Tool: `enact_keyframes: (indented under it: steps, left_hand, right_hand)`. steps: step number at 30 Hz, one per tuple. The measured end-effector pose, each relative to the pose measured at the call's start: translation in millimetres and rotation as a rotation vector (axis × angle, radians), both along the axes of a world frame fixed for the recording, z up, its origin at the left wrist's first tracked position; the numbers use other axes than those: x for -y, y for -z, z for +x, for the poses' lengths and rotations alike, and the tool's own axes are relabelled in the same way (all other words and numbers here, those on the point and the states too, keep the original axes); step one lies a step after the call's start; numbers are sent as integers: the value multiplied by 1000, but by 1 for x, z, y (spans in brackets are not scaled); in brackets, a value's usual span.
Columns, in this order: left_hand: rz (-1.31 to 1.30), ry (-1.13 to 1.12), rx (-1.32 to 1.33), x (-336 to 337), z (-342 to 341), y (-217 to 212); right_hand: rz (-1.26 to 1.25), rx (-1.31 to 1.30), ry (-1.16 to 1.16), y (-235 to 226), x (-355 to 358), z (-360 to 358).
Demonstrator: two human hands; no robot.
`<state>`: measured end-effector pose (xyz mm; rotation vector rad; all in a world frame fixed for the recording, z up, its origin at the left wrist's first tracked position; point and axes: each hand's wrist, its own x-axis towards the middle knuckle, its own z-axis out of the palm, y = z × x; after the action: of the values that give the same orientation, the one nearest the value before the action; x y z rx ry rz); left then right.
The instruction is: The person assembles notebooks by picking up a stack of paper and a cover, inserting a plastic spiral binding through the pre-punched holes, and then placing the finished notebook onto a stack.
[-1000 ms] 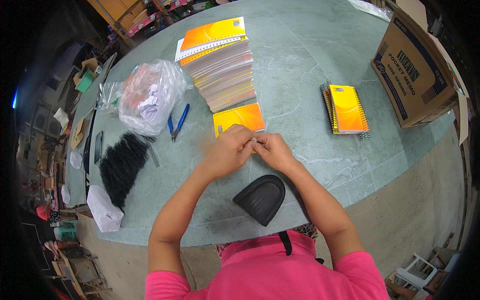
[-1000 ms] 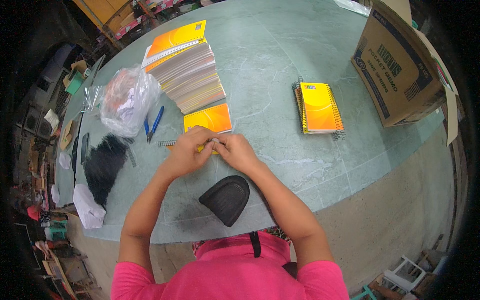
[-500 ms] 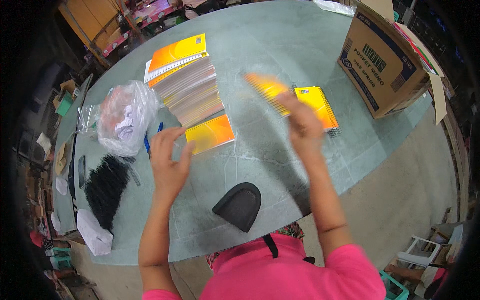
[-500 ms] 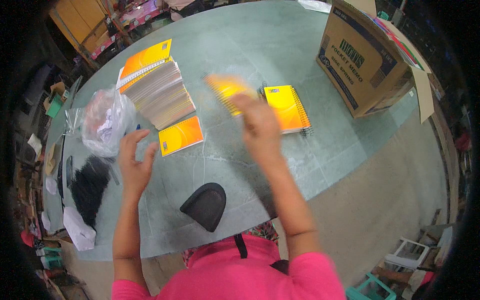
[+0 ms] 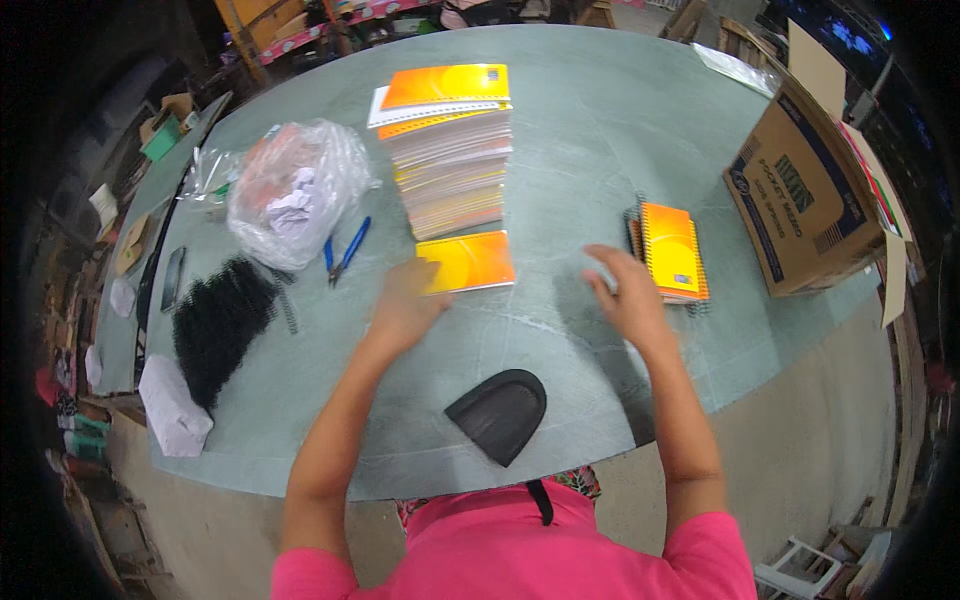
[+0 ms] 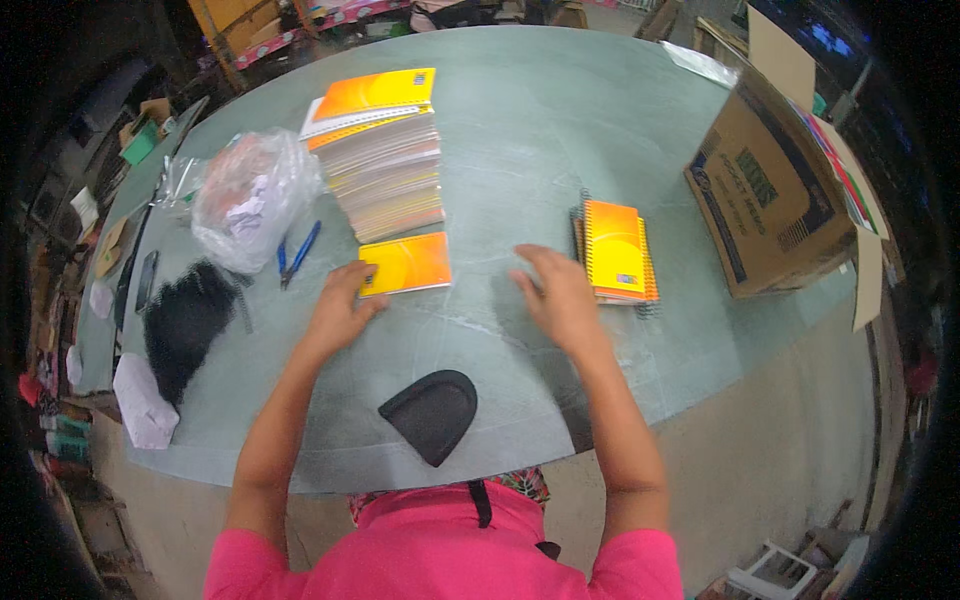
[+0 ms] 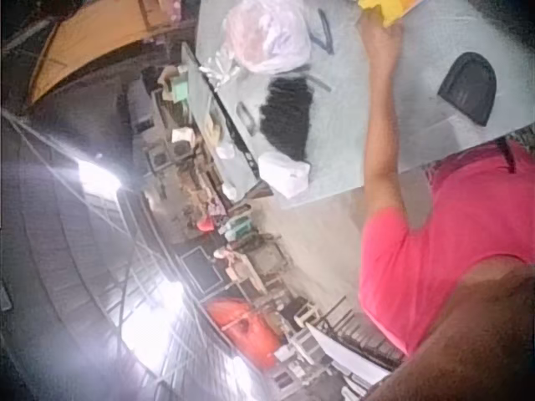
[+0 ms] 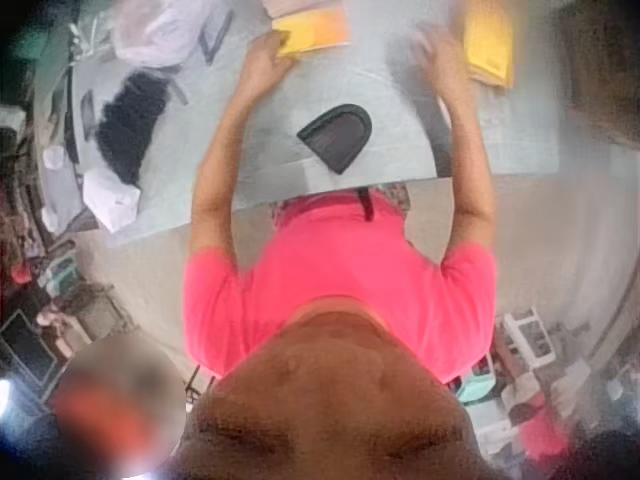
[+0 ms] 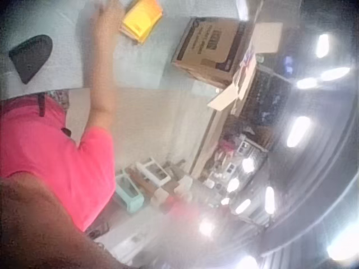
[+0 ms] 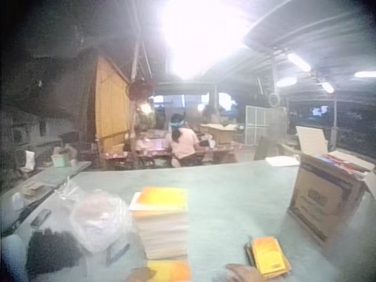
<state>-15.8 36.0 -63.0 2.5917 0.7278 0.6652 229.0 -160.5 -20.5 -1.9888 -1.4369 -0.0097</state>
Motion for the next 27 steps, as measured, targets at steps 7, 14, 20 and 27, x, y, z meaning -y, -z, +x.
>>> enact_keyframes:
  steps: [7,14,20,27]
  left_hand:
    - [218,-15,-218,6,8,-9]
    - [449,-13,-333,29,1,2]
    - [18,-33,130,7,-11,19]
    - [271,-49,78,34,4,5]
  right_hand:
    - [-89,-40,-326,26,-108,-27]
    - [-198,-35,-393,25,-82,-53]
    - [87,-532,-38,45,-58,-37]
    - [-21,-519,-92,50,-69,-48]
